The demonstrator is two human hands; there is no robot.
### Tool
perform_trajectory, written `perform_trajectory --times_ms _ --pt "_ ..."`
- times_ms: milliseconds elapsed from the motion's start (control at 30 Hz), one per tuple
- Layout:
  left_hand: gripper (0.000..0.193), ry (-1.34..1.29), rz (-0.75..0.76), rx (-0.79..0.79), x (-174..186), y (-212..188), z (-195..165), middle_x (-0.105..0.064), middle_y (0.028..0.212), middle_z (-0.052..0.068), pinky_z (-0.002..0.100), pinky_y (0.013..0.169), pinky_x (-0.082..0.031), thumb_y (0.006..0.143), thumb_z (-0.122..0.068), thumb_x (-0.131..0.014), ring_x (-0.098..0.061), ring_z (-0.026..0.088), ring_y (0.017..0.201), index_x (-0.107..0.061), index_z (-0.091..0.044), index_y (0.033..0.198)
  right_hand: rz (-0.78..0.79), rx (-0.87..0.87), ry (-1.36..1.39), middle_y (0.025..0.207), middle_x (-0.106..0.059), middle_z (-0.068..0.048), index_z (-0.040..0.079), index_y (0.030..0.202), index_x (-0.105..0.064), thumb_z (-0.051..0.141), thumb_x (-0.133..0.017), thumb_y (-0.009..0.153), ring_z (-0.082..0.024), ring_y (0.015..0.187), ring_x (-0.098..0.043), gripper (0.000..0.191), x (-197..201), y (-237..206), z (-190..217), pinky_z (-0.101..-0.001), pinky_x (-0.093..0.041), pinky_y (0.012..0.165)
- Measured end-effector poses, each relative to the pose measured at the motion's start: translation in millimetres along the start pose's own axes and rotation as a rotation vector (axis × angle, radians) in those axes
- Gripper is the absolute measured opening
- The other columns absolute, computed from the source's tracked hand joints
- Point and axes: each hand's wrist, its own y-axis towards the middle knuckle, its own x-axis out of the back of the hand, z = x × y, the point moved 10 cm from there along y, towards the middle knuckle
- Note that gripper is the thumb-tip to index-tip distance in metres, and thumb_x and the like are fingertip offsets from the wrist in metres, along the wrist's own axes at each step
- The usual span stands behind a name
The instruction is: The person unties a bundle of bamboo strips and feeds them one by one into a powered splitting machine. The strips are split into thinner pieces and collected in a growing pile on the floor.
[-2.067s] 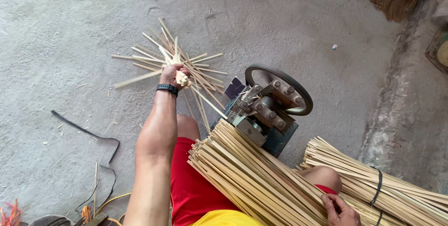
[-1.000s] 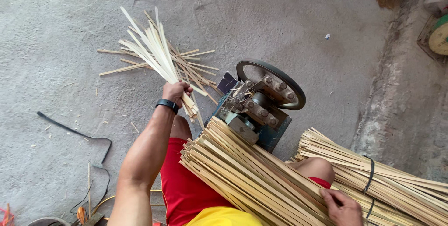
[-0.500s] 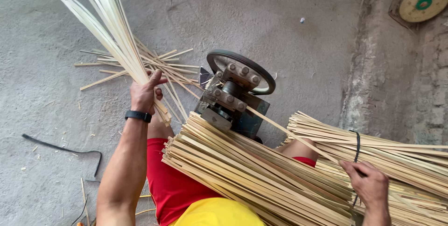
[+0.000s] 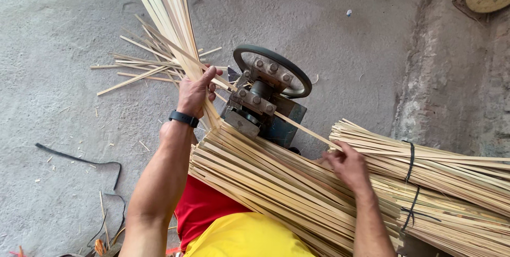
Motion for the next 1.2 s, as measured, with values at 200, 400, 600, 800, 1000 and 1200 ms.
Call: perform_trajectory --times_ms 200,400,600,800,1000,1200 --pt "0.03 -0.038 -0.015 -0.02 -1 8 -2 -0.074 0.095 0.013 0.023 0.044 -0.05 0.098 -0.017 -0.07 -0.058 0.01 0.061 -0.055 -0.004 0.121 0.088 0.141 0.01 0.1 -0.079 -0.007 0.01 0.101 -0.079 0.022 -0.075 0.089 -0.019 0.093 -0.075 0.018 -29 -14 41 -0.0356 -0.059 0.081" --pt "0.029 -0.06 0.015 -0.09 6 17 -21 -0.072 0.091 0.011 0.023 0.044 -0.051 0.101 -0.02 -0.068 -0.061 0.011 0.064 -0.056 -0.005 0.121 0.076 0.254 -0.092 0.098 -0.074 -0.008 0.006 0.1 -0.077 0.017 -0.074 0.088 -0.025 0.091 -0.07 0.016 -22 -30 64 -0.0396 -0.056 0.082" --pt "0.027 -0.091 -0.045 -0.177 39 14 -44 -0.069 0.089 0.011 0.026 0.053 -0.057 0.107 -0.023 -0.067 -0.065 0.015 0.068 -0.056 -0.003 0.12 0.104 0.149 -0.135 0.099 -0.074 -0.008 0.003 0.102 -0.069 0.016 -0.066 0.093 -0.023 0.093 -0.073 0.016 -35 -35 39 -0.0405 -0.058 0.086" --pt "0.022 -0.286 -0.045 -0.134 54 4 -42 -0.059 0.077 0.003 0.033 0.056 -0.062 0.103 -0.022 -0.066 -0.065 0.015 0.066 -0.055 -0.009 0.117 -0.012 0.186 -0.192 0.106 -0.072 -0.006 0.01 0.106 -0.073 0.021 -0.06 0.098 -0.018 0.085 -0.074 0.019 3 -46 -19 -0.0332 -0.068 0.071" --pt "0.03 -0.202 -0.037 -0.099 43 -9 -29 -0.062 0.081 0.005 0.025 0.045 -0.049 0.1 -0.023 -0.074 -0.056 0.011 0.058 -0.055 -0.009 0.119 -0.29 0.044 -0.152 0.079 -0.075 -0.003 0.014 0.098 -0.083 0.032 -0.074 0.091 -0.019 0.067 -0.067 0.021 85 -56 -74 -0.0365 -0.053 0.058" --pt "0.049 -0.049 -0.059 -0.043 25 -14 -14 -0.071 0.094 0.01 0.022 0.044 -0.049 0.088 -0.019 -0.082 -0.059 0.009 0.063 -0.055 -0.002 0.125 -0.32 0.211 -0.254 0.077 -0.072 -0.003 0.017 0.098 -0.083 0.03 -0.072 0.096 -0.015 0.066 -0.066 0.017 64 -32 -27 -0.0307 -0.055 0.059"
